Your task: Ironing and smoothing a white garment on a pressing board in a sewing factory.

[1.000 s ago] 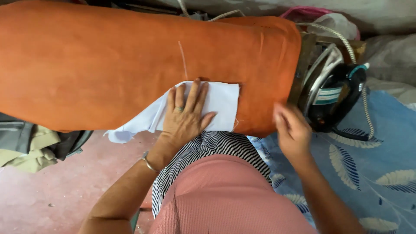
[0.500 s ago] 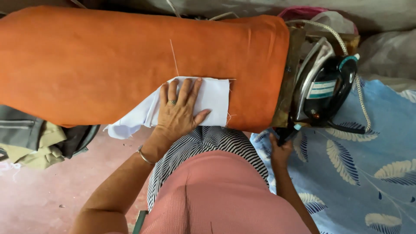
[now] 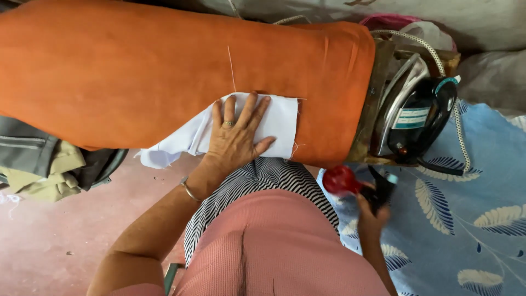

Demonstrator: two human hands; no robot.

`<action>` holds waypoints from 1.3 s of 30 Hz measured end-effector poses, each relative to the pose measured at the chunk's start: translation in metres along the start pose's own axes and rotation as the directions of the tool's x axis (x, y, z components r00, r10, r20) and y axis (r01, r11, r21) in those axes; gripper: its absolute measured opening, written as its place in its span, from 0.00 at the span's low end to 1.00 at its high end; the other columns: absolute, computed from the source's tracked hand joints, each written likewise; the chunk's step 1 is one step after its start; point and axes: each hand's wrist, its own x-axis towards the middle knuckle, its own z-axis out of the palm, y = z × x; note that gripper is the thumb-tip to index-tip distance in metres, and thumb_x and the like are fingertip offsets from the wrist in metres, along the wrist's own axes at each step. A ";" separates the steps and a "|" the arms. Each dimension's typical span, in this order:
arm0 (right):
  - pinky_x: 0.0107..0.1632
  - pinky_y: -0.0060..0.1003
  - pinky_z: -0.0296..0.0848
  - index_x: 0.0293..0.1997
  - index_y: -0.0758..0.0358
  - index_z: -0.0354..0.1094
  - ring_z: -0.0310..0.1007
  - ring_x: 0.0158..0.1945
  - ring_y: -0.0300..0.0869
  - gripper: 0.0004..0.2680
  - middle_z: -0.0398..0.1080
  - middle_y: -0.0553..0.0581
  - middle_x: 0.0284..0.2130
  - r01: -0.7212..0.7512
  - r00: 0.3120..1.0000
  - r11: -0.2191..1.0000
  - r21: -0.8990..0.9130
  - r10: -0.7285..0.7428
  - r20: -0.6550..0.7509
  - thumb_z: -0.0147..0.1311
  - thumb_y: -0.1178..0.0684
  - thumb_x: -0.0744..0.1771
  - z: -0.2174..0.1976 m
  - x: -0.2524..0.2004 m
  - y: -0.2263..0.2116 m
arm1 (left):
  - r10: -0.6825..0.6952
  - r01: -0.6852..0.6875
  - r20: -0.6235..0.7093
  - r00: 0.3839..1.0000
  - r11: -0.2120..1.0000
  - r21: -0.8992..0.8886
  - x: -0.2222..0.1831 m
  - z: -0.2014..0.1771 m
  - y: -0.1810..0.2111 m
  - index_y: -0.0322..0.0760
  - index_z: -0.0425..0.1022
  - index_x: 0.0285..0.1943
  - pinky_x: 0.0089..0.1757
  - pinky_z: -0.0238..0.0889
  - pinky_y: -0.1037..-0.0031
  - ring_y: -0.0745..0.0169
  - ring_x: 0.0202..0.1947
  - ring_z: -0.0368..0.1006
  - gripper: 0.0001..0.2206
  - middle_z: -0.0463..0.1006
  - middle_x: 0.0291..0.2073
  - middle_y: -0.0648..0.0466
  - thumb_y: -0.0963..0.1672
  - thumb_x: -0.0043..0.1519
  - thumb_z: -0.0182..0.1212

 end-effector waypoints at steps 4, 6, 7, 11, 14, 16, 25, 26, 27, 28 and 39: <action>0.58 0.47 0.73 0.49 0.57 0.67 0.71 0.46 0.47 0.08 0.67 0.55 0.42 -0.030 0.976 0.862 0.505 -0.084 0.201 0.48 0.62 0.67 -0.001 -0.002 -0.065 | -0.014 0.014 -0.001 1.000 1.000 0.026 -0.001 0.001 0.005 0.51 0.60 0.79 0.58 0.54 0.35 0.31 0.60 0.62 0.36 0.61 0.72 0.49 0.65 0.67 0.38; 0.54 0.46 0.73 0.48 0.60 0.64 0.71 0.41 0.46 0.06 0.67 0.58 0.36 -0.013 0.961 0.890 0.456 -0.114 0.251 0.46 0.61 0.68 0.020 0.001 -0.106 | 0.011 -0.011 -0.020 1.000 1.000 0.010 -0.004 0.001 0.002 0.49 0.62 0.78 0.59 0.54 0.34 0.31 0.61 0.62 0.35 0.59 0.73 0.47 0.64 0.68 0.40; 0.51 0.45 0.74 0.47 0.64 0.60 0.71 0.36 0.46 0.04 0.68 0.62 0.30 0.003 0.946 0.914 0.405 -0.135 0.296 0.45 0.61 0.69 0.031 0.002 -0.126 | 0.042 -0.043 -0.035 0.998 0.999 -0.007 -0.006 0.001 0.000 0.47 0.63 0.77 0.59 0.54 0.32 0.30 0.63 0.63 0.33 0.58 0.74 0.46 0.63 0.69 0.43; 0.48 0.39 0.73 0.71 0.70 0.54 0.73 0.36 0.42 0.26 0.68 0.57 0.29 0.158 0.827 0.970 0.187 -0.233 0.512 0.56 0.63 0.63 0.072 0.031 -0.199 | 0.017 -0.029 -0.170 0.985 0.997 -0.068 -0.013 0.025 0.002 0.48 0.61 0.78 0.62 0.44 0.33 0.27 0.67 0.52 0.30 0.60 0.74 0.49 0.59 0.70 0.41; 0.41 0.43 0.72 0.42 0.66 0.74 0.74 0.33 0.46 0.08 0.72 0.61 0.31 0.342 0.679 0.935 0.097 -0.317 0.662 0.64 0.57 0.63 0.099 0.056 -0.225 | 0.012 -0.027 -0.207 0.978 0.997 -0.070 -0.014 0.029 0.001 0.48 0.63 0.77 0.63 0.43 0.33 0.29 0.69 0.51 0.30 0.61 0.74 0.53 0.59 0.70 0.41; 0.40 0.39 0.70 0.47 0.62 0.76 0.71 0.35 0.38 0.10 0.74 0.55 0.29 0.340 0.648 0.940 -0.004 -0.232 0.725 0.65 0.56 0.64 0.112 0.064 -0.227 | 0.036 -0.047 -0.200 0.979 0.998 -0.050 -0.013 0.028 0.001 0.52 0.61 0.78 0.63 0.42 0.32 0.32 0.70 0.49 0.28 0.60 0.75 0.57 0.58 0.71 0.38; 0.42 0.52 0.71 0.59 0.62 0.70 0.76 0.39 0.57 0.19 0.72 0.65 0.34 0.562 0.606 0.783 -0.268 -0.168 0.778 0.65 0.51 0.63 0.167 0.088 -0.235 | 0.039 -0.051 -0.168 0.985 0.996 -0.070 -0.011 0.026 0.001 0.53 0.55 0.80 0.62 0.40 0.28 0.38 0.73 0.46 0.27 0.56 0.77 0.61 0.55 0.72 0.32; 0.42 0.52 0.71 0.59 0.62 0.70 0.76 0.39 0.57 0.19 0.72 0.65 0.34 0.563 0.605 0.782 -0.269 -0.168 0.778 0.65 0.51 0.63 0.169 0.088 -0.235 | 0.038 -0.050 -0.168 0.985 0.996 -0.071 -0.010 0.024 0.001 0.53 0.55 0.80 0.62 0.40 0.28 0.38 0.73 0.46 0.27 0.56 0.77 0.61 0.55 0.72 0.32; 0.42 0.51 0.71 0.57 0.61 0.71 0.76 0.39 0.55 0.17 0.72 0.63 0.34 0.556 0.610 0.779 -0.291 -0.144 0.779 0.64 0.51 0.63 0.170 0.089 -0.235 | 0.037 -0.048 -0.159 0.987 0.996 -0.069 -0.009 0.023 0.001 0.54 0.55 0.80 0.62 0.39 0.28 0.38 0.74 0.45 0.27 0.54 0.77 0.61 0.55 0.72 0.32; 0.41 0.50 0.71 0.56 0.59 0.72 0.75 0.38 0.53 0.16 0.72 0.61 0.33 0.547 0.616 0.776 -0.314 -0.119 0.779 0.63 0.51 0.63 0.171 0.088 -0.234 | 0.036 -0.047 -0.148 0.988 0.997 -0.068 -0.009 0.021 0.002 0.54 0.55 0.80 0.62 0.38 0.28 0.38 0.74 0.44 0.27 0.53 0.78 0.61 0.55 0.73 0.31; 0.42 0.55 0.74 0.56 0.61 0.71 0.76 0.42 0.63 0.15 0.73 0.69 0.35 0.581 0.619 0.726 -0.367 -0.102 0.779 0.60 0.55 0.63 0.181 0.086 -0.235 | 0.045 -0.051 -0.081 0.996 0.996 -0.072 -0.009 0.018 0.003 0.59 0.54 0.81 0.62 0.36 0.26 0.37 0.75 0.39 0.25 0.50 0.78 0.66 0.55 0.73 0.33</action>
